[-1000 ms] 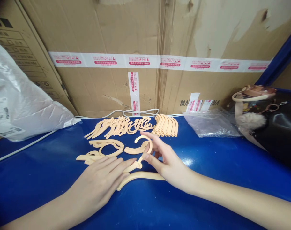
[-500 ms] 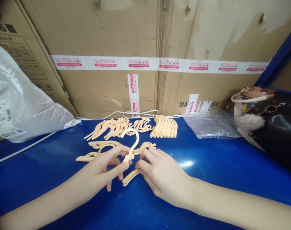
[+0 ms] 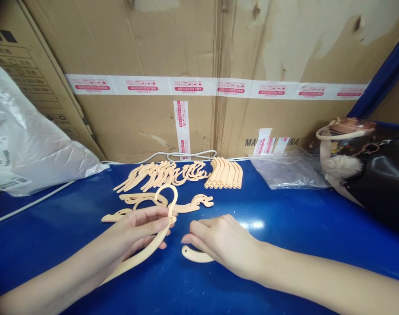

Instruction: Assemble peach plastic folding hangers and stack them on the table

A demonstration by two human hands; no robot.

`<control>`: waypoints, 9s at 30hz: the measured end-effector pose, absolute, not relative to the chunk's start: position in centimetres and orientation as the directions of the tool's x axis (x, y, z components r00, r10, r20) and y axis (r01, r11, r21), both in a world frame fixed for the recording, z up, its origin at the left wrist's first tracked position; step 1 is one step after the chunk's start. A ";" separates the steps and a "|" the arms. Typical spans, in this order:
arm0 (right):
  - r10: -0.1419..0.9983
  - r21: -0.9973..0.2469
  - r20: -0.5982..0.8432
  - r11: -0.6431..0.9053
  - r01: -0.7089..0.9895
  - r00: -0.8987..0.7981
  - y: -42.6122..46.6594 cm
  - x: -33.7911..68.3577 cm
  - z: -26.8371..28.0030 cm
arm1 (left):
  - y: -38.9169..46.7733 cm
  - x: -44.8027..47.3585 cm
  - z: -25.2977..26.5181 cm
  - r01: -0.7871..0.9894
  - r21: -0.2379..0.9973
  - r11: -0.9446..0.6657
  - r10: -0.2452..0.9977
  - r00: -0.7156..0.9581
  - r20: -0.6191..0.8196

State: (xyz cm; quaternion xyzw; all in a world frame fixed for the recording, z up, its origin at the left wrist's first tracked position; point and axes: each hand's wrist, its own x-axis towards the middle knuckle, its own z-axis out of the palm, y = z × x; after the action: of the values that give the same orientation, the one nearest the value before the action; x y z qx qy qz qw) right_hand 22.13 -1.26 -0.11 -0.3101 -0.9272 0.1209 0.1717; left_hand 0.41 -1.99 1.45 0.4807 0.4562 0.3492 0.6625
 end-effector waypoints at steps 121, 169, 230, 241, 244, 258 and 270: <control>0.531 -0.114 0.614 0.792 0.600 -0.584 -1.3 21.6 0.2 | -4.0 0.5 1.1 0.575 0.681 -0.453 0.854 0.500 0.145; 0.882 -0.345 0.181 0.472 0.811 -0.436 1.7 29.8 1.5 | -4.4 1.5 1.2 0.701 0.146 -0.698 0.715 0.669 0.203; 0.399 0.114 0.455 0.861 0.496 -0.796 1.3 22.5 0.7 | -1.4 -0.5 2.8 0.717 0.348 -0.603 0.788 0.603 0.124; 0.426 0.024 0.425 0.877 0.480 -0.799 1.3 22.6 1.0 | -1.3 -0.6 2.2 0.765 0.040 -0.643 0.762 0.632 0.142; 0.429 -0.009 0.415 0.884 0.468 -0.803 1.3 22.7 0.9 | -1.3 -0.4 2.2 0.756 -0.053 -0.652 0.747 0.653 0.127; 0.509 -0.180 0.343 0.861 0.477 -0.790 1.1 22.6 1.0 | -1.4 -0.6 1.6 0.596 -0.510 -0.620 0.452 0.803 0.389; 0.509 -0.195 0.317 0.861 0.470 -0.801 1.0 22.6 0.7 | -1.5 -0.4 1.1 0.668 -0.328 -0.668 0.486 0.725 0.487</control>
State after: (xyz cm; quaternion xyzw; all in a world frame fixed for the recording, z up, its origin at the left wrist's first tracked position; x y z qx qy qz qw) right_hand 22.63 1.02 0.73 -0.2582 -0.9473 0.0536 0.1818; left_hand -0.35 -1.55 1.10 0.8949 0.3224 0.1827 -0.2489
